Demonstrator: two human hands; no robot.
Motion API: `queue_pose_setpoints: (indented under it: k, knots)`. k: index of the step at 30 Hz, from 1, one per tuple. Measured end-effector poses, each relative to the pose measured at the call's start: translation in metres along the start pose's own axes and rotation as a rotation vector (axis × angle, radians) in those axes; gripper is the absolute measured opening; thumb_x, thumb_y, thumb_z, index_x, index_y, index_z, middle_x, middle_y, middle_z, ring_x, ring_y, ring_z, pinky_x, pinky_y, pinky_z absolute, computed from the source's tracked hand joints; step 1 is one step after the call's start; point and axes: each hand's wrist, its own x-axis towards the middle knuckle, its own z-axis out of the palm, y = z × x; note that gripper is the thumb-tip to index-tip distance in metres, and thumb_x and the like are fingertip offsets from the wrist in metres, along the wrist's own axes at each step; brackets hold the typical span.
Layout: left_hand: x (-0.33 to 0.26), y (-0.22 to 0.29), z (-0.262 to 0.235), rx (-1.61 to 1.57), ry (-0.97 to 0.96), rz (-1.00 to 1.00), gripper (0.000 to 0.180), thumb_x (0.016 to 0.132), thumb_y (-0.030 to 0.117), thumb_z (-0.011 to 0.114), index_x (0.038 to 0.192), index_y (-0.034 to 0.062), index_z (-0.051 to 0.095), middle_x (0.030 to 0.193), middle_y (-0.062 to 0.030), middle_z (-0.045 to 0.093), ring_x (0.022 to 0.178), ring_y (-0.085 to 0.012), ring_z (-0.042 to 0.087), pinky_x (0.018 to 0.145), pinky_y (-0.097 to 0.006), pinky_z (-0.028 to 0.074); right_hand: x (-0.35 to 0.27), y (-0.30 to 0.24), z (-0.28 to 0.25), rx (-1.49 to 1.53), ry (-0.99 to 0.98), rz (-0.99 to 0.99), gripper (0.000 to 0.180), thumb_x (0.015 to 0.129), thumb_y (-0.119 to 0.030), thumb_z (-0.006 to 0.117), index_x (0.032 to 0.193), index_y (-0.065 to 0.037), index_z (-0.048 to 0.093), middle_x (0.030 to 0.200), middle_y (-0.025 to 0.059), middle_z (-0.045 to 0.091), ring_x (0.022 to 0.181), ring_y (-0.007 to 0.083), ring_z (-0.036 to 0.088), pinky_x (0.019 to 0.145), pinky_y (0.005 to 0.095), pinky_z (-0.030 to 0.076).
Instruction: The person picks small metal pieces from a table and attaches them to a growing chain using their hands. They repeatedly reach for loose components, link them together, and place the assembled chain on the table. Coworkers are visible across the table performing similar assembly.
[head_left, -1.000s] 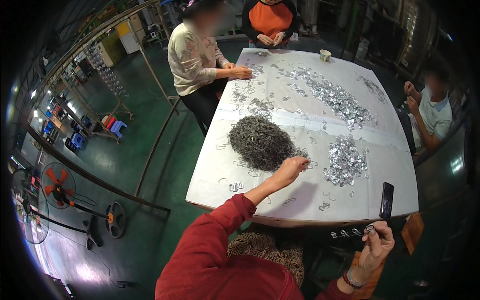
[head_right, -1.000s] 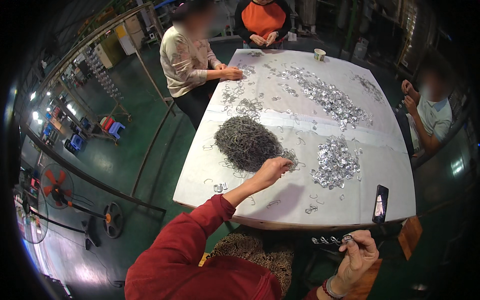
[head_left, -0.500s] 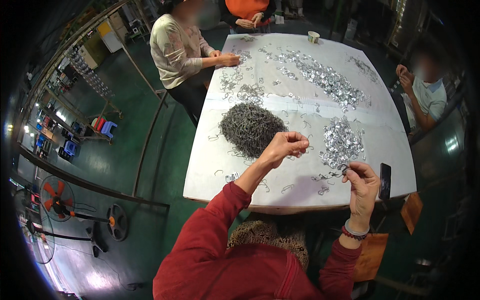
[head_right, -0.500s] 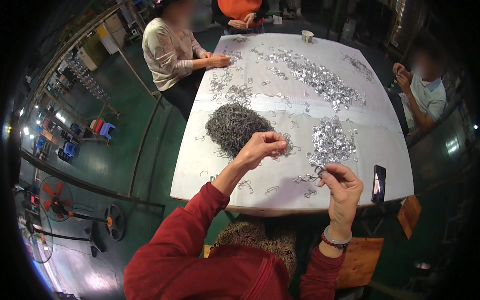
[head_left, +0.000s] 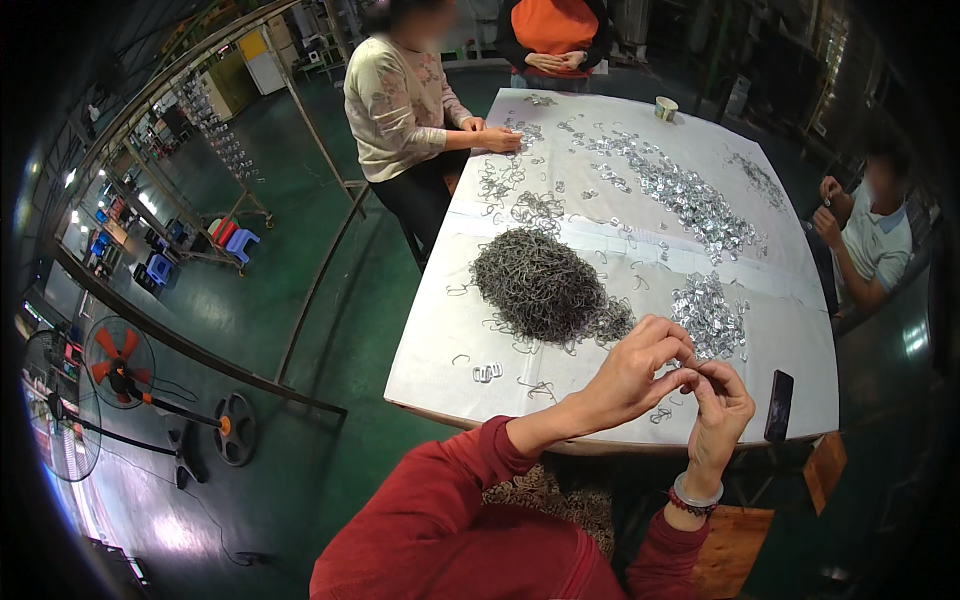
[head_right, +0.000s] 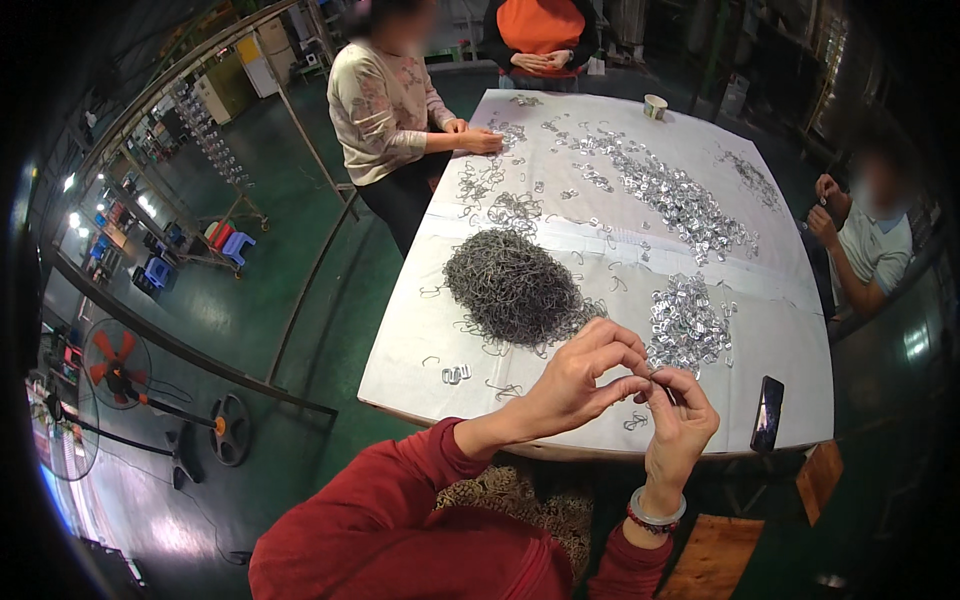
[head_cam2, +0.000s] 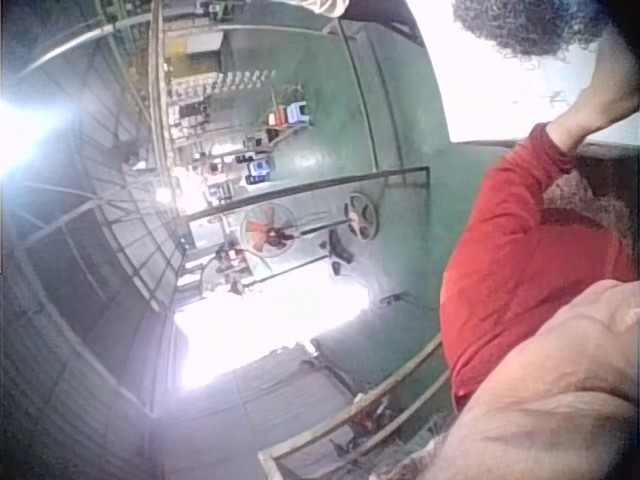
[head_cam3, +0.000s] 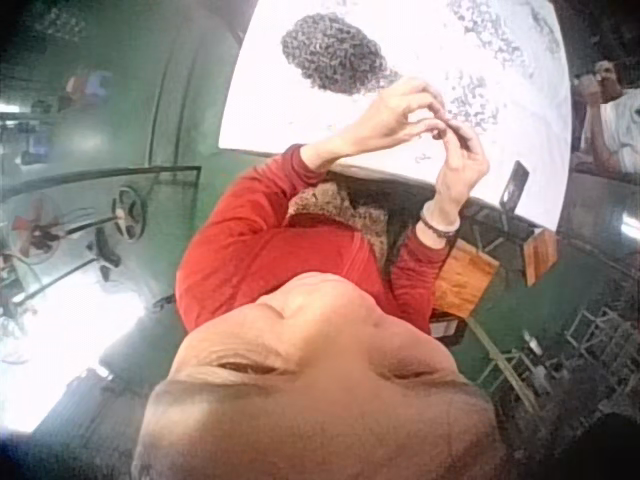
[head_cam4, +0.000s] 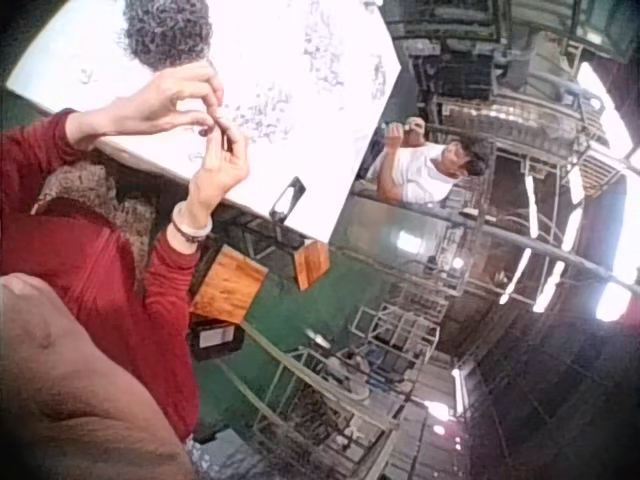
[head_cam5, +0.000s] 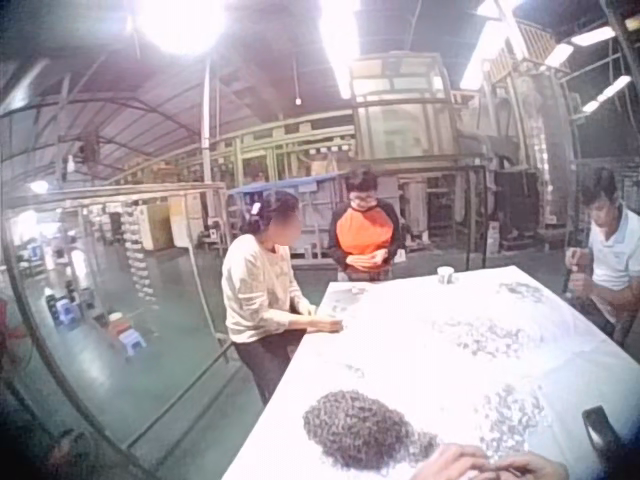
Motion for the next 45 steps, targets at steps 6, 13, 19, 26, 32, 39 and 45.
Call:
queue_pose_setpoints:
  k: [6,13,19,26,32,39,45]
  knots:
    - [-0.004,0.000,0.009,0.042,0.065,0.048,0.018,0.076,0.008,0.075,0.088,0.0041,0.062,0.095,-0.0069,0.061,0.089,-0.0253,0.056,0.074,-0.035,0.047,-0.006,0.002,-0.002,-0.044,-0.001,-0.083,0.012,0.083,0.014,0.060,0.092,0.006,0.062,0.093,0.0084,0.057,0.077,0.0140,0.058,0.069,0.0261,0.051]
    - [0.004,-0.010,0.001,-0.243,0.014,-0.057,0.016,0.083,0.000,0.068,0.096,0.0020,0.058,0.096,-0.0093,0.066,0.091,-0.0228,0.063,0.078,-0.033,0.050,0.012,-0.012,-0.005,-0.125,-0.072,-0.185,0.014,0.084,0.012,0.059,0.095,0.005,0.064,0.097,0.0100,0.054,0.079,0.0151,0.057,0.067,0.0259,0.052]
    - [0.056,-0.019,-0.063,-0.427,0.012,-0.032,0.016,0.085,-0.008,0.062,0.097,0.0007,0.057,0.095,-0.0135,0.066,0.092,-0.0222,0.063,0.081,-0.034,0.051,0.089,-0.002,-0.036,0.045,0.035,-0.123,0.017,0.094,-0.005,0.056,0.106,0.004,0.062,0.091,0.0078,0.057,0.076,0.0150,0.057,0.060,0.0277,0.048]
    - [0.115,-0.044,-0.154,-0.325,0.255,0.048,0.016,0.081,-0.007,0.066,0.091,0.0014,0.058,0.087,-0.0152,0.066,0.086,-0.0265,0.063,0.079,-0.040,0.051,0.211,0.065,-0.023,0.067,-0.123,0.010,0.022,0.093,-0.007,0.058,0.113,0.003,0.061,0.088,0.0069,0.061,0.078,0.0134,0.058,0.070,0.0277,0.049]
    - [0.150,-0.052,-0.207,0.059,0.573,0.152,0.023,0.087,0.017,0.069,0.091,0.0057,0.050,0.079,-0.0123,0.061,0.078,-0.0236,0.057,0.075,-0.040,0.046,0.288,0.096,0.012,-0.091,-0.496,0.060,0.084,0.091,-0.061,0.045,0.149,-0.005,0.025,0.145,0.0170,0.037,0.136,0.0295,0.032,0.109,0.0460,0.026]
    - [0.162,-0.041,-0.249,0.253,0.711,0.154,0.024,0.089,0.020,0.068,0.095,0.0066,0.049,0.086,-0.0111,0.058,0.088,-0.0243,0.055,0.085,-0.042,0.043,0.356,0.122,0.071,0.700,-0.466,0.463,0.082,0.091,-0.070,0.029,0.154,-0.020,0.012,0.157,0.0149,0.016,0.145,0.0366,0.012,0.114,0.0540,0.011]
    - [0.158,-0.031,-0.259,0.380,0.773,0.111,0.025,0.089,0.023,0.068,0.096,0.0069,0.050,0.089,-0.0100,0.057,0.091,-0.0243,0.054,0.087,-0.042,0.043,0.385,0.222,0.038,1.460,-0.133,0.720,0.047,0.101,-0.038,0.038,0.138,-0.009,0.044,0.112,0.0128,0.059,0.109,0.0265,0.055,0.094,0.0440,0.044]
